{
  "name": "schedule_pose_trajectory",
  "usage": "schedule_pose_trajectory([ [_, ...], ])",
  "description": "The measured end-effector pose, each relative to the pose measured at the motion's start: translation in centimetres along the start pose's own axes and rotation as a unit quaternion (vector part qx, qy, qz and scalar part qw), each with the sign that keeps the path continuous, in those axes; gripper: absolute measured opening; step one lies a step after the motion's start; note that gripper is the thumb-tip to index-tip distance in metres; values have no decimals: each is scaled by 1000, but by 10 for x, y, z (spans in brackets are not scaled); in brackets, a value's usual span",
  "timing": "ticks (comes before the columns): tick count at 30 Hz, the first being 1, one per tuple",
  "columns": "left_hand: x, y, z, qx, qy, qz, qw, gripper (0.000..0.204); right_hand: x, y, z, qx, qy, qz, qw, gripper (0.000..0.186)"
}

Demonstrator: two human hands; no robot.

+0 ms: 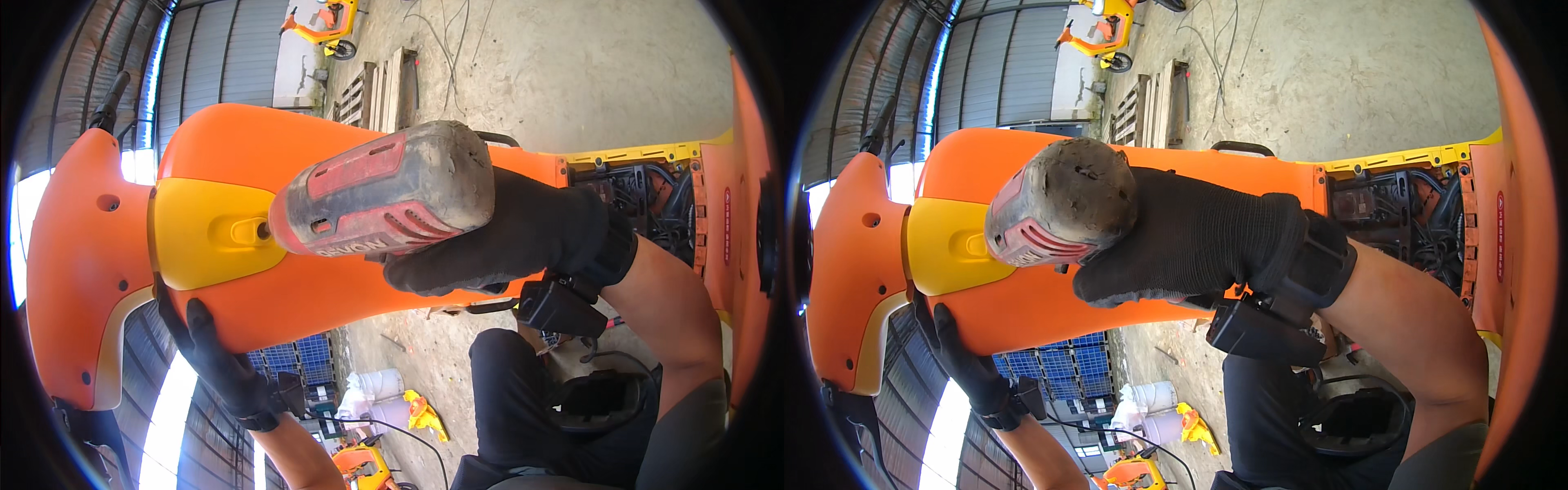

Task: The person works on the front panel and handlebars of a yellow scooter using a power drill and a screwdriver. They remove and replace screws in the front housing and handle region while seated in front of the vehicle.

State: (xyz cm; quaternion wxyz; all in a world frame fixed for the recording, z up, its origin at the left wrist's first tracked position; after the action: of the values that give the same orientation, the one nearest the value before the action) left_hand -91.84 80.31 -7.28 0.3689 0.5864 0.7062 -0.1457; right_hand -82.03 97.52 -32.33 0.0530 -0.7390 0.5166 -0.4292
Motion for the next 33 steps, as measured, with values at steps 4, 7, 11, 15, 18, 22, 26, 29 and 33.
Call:
schedule_pose_trajectory([
  [4, -2, -2, -2, -2, 2, 5, 1000, 71, 3, 1, 0, -34, 14, -14, 999, 34],
  [7, -3, -3, -1, -9, 11, 14, 1000, 71, 2, 0, 1, -30, 11, 24, 999, 34],
  [11, -3, -3, 0, -15, 15, 16, 1000, 70, 3, -8, 3, -40, 20, 80, 996, 34],
  [15, -3, -2, 0, -10, 12, 8, 1000, 71, 6, -7, 7, 16, 20, 77, 997, 34],
  [18, -2, -1, 0, -4, 1, 3, 1000, 71, 7, -10, 4, 7, 28, 57, 998, 32],
  [22, -2, -1, 1, 3, -8, -18, 1000, 71, 7, -9, 5, 23, -1, 104, 994, 51],
  [26, -2, -2, 0, 4, -20, -2, 1000, 70, 8, -12, 4, -29, 4, 84, 996, 33],
  [29, -7, -7, -3, -10, -9, -6, 1000, 68, 10, -14, 3, -71, 9, 57, 996, 25],
  [33, -9, -10, -4, -10, -21, 9, 1000, 66, 11, -13, 6, -39, 15, 36, 998, 26],
])
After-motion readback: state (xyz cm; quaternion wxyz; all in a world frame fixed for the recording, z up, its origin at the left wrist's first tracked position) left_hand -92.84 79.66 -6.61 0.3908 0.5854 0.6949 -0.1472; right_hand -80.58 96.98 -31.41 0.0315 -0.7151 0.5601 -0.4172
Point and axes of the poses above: each hand's wrist, its own z-axis away from the middle knuckle, its own x-axis out of the palm, y = z × x, the point moved 6 cm from there along -z, towards the middle knuckle, and after that the axes turned 4 degrees about z, right-handed, at the moved point
